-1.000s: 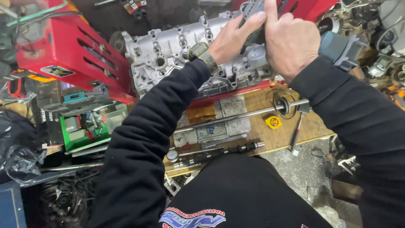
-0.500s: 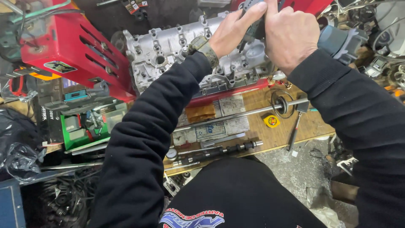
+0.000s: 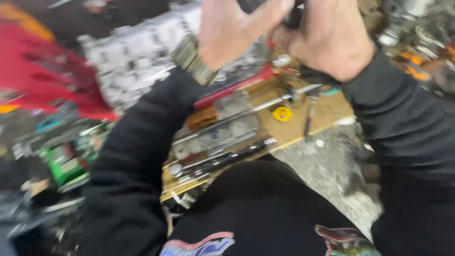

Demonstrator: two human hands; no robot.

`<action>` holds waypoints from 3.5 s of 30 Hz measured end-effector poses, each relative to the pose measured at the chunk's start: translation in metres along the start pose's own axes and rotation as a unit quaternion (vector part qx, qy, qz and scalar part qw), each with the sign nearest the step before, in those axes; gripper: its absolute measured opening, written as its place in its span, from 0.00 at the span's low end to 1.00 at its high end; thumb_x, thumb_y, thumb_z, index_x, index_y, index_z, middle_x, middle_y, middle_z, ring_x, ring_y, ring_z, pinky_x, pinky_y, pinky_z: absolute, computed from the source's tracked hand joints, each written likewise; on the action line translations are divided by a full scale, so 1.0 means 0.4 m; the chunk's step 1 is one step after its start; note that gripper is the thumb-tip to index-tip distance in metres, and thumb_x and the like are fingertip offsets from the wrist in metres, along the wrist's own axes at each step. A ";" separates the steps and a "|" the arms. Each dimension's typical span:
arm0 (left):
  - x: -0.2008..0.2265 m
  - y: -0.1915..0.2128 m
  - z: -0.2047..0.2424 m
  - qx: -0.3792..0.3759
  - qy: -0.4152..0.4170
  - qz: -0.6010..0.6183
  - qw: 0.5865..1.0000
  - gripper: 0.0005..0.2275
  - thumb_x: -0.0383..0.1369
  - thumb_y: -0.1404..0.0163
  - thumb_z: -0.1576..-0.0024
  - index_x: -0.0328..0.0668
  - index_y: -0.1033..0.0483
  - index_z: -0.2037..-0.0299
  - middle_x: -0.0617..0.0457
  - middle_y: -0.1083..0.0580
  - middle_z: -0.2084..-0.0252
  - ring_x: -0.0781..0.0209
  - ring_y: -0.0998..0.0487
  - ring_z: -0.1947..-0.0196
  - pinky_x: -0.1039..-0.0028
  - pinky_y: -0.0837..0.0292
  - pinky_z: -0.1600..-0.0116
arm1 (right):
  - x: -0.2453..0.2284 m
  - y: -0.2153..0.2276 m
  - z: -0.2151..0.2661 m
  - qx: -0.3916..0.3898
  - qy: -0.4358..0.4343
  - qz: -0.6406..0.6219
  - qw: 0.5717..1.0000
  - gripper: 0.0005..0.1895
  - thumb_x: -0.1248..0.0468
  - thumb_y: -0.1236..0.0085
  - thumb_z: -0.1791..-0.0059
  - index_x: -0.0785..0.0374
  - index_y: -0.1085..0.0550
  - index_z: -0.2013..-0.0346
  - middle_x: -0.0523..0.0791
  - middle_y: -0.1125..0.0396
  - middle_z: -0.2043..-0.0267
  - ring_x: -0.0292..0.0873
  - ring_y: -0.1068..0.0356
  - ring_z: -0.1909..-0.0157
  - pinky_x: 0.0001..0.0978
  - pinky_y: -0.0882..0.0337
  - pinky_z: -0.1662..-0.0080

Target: The person uses a power drill to remove bolts from a silver engine cylinder head resting on a workbench. After removing the bolts, the person uses their hands to lift and remove the metal valve covers from the head, placing them on the table.

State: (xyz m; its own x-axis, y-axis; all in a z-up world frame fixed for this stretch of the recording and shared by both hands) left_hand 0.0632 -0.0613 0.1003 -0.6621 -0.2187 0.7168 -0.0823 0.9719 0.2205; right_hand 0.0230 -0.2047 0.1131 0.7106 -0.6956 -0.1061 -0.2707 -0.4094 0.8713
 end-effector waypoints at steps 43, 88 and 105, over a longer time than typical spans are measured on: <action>-0.180 0.612 0.606 0.181 0.169 -0.503 0.828 0.13 0.31 0.45 0.44 0.42 0.18 0.49 0.51 0.22 0.55 0.49 0.24 0.59 0.65 0.27 0.53 | 0.415 -0.750 0.926 -0.084 -0.513 -0.478 0.708 0.17 0.56 0.54 0.41 0.65 0.32 0.45 0.52 0.37 0.49 0.53 0.40 0.48 0.42 0.39 0.46; -0.282 0.601 0.470 -0.049 0.179 -0.333 0.924 0.15 0.34 0.46 0.46 0.37 0.16 0.52 0.46 0.17 0.56 0.54 0.20 0.70 0.67 0.24 0.63 | 0.010 -0.450 0.001 -0.087 0.043 0.033 0.995 0.17 0.61 0.30 0.47 0.64 0.22 0.46 0.48 0.28 0.55 0.47 0.28 0.68 0.37 0.27 0.63; -0.324 0.592 0.504 0.179 0.278 0.064 0.942 0.06 0.31 0.51 0.31 0.38 0.22 0.55 0.61 0.42 0.78 0.73 0.36 0.82 0.83 0.38 0.75 | 0.172 -0.543 -0.022 -0.013 -0.305 -0.684 0.662 0.10 0.61 0.45 0.44 0.62 0.27 0.51 0.47 0.32 0.67 0.31 0.38 0.77 0.17 0.44 0.79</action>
State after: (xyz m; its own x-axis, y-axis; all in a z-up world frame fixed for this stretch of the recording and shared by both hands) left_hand -0.0205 0.2146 -0.0738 -0.1997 -0.0134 0.9798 -0.3397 0.9388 -0.0564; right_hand 0.1365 -0.1583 -0.0792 -0.1175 0.2038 -0.9719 0.3736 -0.8977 -0.2334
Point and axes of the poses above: each hand's wrist, its own z-axis away from the middle knuckle, its own y-axis out of the back of the hand, x = y × z, the point moved 10 cm from there along -z, towards the middle knuckle
